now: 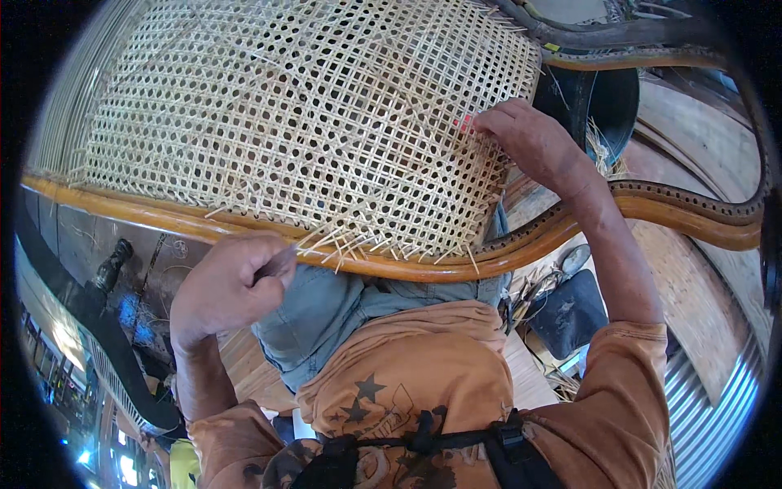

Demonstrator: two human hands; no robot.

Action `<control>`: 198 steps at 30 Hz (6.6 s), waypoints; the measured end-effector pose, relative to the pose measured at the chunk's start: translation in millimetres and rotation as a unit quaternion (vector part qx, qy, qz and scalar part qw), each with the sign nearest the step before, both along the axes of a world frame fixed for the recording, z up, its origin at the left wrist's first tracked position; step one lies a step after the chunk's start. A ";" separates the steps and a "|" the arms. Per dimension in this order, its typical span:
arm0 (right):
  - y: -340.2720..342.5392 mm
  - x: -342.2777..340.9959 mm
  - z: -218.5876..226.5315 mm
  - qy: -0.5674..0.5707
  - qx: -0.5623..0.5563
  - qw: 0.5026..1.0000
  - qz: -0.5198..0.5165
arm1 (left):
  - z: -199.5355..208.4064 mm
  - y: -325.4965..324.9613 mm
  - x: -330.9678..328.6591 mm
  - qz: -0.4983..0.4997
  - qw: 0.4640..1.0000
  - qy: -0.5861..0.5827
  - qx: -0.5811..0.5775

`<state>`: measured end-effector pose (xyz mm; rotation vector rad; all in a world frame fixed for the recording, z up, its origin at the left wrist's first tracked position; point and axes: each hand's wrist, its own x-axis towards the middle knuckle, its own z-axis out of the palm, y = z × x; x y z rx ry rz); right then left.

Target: Manually weaving rattan or bamboo mesh onto a furniture frame.

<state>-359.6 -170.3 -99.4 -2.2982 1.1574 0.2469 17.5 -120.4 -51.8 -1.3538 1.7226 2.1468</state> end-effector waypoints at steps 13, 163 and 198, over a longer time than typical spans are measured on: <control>-11.2 -12.6 6.4 -0.110 0.039 0.937 -0.330 | -11.1 13.4 11.3 0.118 0.987 0.065 0.082; 168.2 15.6 75.7 -0.171 0.061 0.956 -0.229 | 46.9 84.4 -168.6 -0.054 0.955 -0.105 -0.273; 106.5 15.2 40.3 0.097 0.060 0.980 -0.163 | 32.8 22.8 -197.0 -0.346 0.813 -0.265 -0.386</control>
